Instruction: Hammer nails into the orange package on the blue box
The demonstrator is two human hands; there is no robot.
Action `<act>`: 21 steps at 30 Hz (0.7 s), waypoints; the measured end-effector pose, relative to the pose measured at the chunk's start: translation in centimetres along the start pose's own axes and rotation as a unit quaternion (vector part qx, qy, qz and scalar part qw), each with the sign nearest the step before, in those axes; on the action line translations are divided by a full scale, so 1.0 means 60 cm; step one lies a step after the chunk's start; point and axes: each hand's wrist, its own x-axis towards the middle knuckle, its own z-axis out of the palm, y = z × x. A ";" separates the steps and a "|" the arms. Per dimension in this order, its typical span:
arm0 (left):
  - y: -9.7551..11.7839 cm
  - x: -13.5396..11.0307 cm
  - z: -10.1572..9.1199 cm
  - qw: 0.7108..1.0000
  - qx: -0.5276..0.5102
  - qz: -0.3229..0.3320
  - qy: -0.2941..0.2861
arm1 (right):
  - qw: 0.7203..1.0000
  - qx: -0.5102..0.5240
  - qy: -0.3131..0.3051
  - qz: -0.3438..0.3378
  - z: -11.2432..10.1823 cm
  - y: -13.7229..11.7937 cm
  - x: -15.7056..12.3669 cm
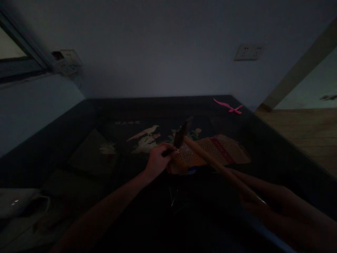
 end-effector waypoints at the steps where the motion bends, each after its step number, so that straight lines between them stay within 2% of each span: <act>1: 0.000 0.000 0.000 1.000 -0.005 0.000 0.000 | 1.000 0.003 0.002 0.008 -0.002 0.008 -0.001; 5: 0.003 0.001 0.001 1.000 -0.003 -0.005 0.000 | 0.999 0.016 0.039 -0.008 0.002 0.017 -0.005; 8: 0.004 0.002 0.000 1.000 0.012 -0.010 -0.003 | 0.999 0.016 0.033 -0.026 0.010 0.009 -0.006; 11: 0.003 0.002 0.000 1.000 0.009 0.001 -0.005 | 1.000 0.016 0.012 0.009 0.011 0.009 -0.009; 15: 0.002 0.001 0.001 1.000 0.016 0.002 -0.006 | 0.999 0.027 0.043 0.015 0.015 0.010 -0.010; 19: 0.004 0.001 0.001 1.000 0.019 -0.009 -0.008 | 0.998 0.032 0.041 0.019 0.024 0.004 -0.008; 21: 0.003 0.001 0.001 1.000 0.005 -0.001 -0.005 | 0.997 0.028 0.068 0.017 0.025 0.003 -0.010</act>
